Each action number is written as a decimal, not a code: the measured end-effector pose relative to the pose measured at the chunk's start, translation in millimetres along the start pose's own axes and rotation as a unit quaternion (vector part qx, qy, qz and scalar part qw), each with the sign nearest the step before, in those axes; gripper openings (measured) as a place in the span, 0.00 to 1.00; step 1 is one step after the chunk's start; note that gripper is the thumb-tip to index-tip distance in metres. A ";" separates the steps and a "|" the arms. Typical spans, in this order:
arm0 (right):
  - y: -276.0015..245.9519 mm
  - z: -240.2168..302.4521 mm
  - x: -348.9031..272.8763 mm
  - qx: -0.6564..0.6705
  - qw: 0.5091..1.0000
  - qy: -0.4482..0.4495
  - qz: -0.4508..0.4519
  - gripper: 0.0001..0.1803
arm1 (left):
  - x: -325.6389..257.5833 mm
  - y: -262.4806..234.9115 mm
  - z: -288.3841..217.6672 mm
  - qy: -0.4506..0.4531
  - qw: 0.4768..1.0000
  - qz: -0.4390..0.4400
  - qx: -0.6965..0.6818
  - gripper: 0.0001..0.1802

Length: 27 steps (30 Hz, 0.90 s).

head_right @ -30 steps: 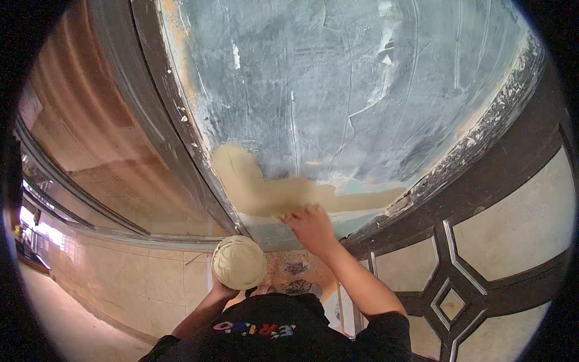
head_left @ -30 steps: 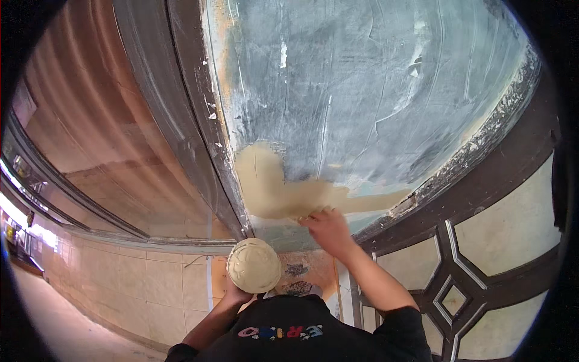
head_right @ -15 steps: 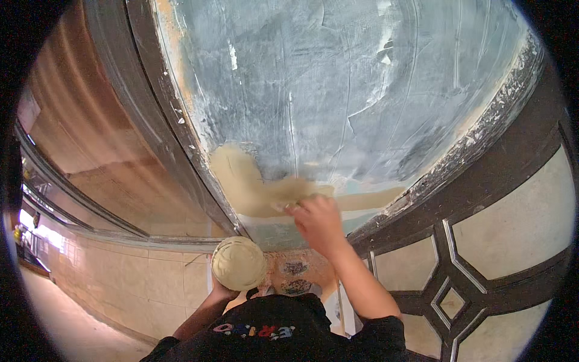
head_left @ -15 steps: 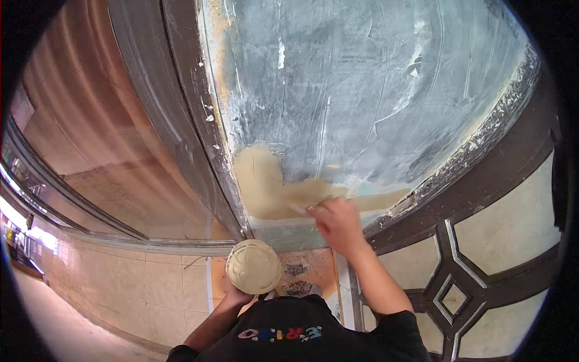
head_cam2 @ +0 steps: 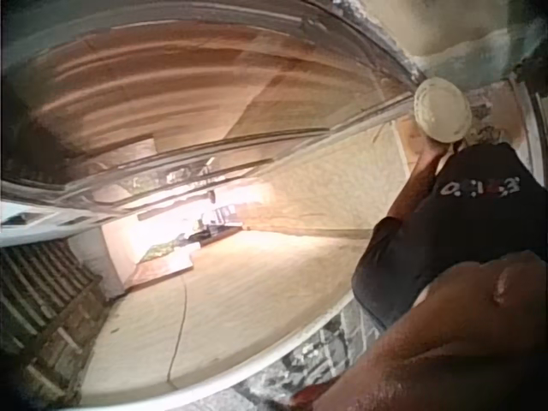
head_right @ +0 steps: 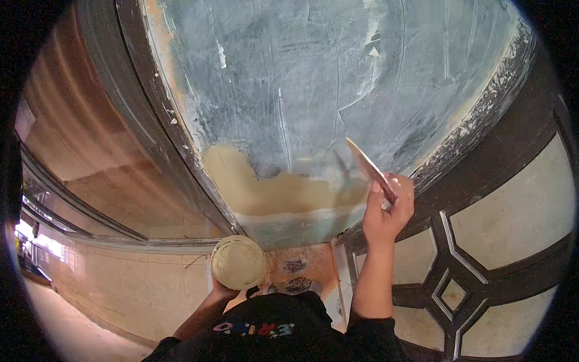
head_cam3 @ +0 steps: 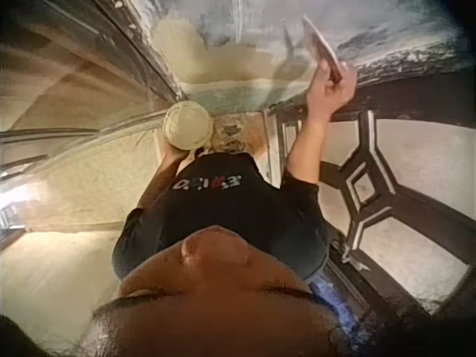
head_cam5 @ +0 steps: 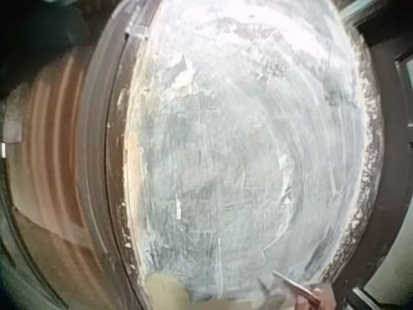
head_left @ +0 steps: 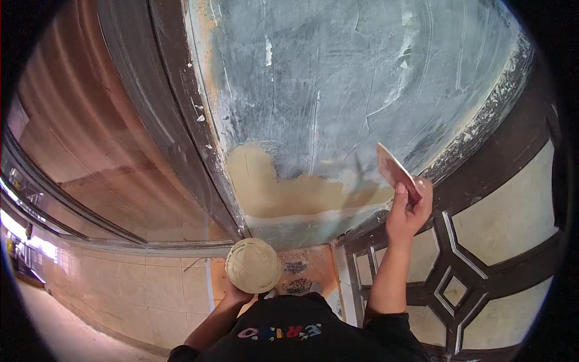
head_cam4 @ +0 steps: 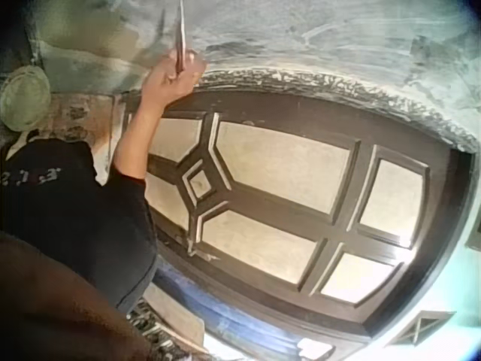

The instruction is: The person applies putty to a wall above a doorway using a putty knife, taking the putty from a bowl and spreading it onto the wall surface.

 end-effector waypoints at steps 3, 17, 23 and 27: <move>15.3 -37.8 -57.7 0.062 0.970 0.231 0.041 0.09 | 3.4 0.6 -13.5 0.066 0.976 0.002 0.209 0.48; 71.8 -67.6 -220.9 0.478 0.512 0.706 0.105 0.18 | 41.3 63.1 -37.7 -0.134 0.818 0.090 -0.552 0.30; 63.7 -76.3 -209.5 0.485 0.540 0.686 0.054 0.14 | 40.0 110.9 2.1 -0.229 0.736 0.116 -0.626 0.47; 49.0 -104.8 -216.2 0.462 0.571 0.678 -0.026 0.10 | 45.6 117.7 -72.0 0.093 0.976 0.110 -0.165 0.36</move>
Point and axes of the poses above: each hand's wrist, its own x-axis towards the middle knuckle, its own y-axis out of the palm, z = x × y, the point moved 6 cm from there along x, towards the middle knuckle, and after that the axes turned 11 degrees about x, right-handed, at the moved point
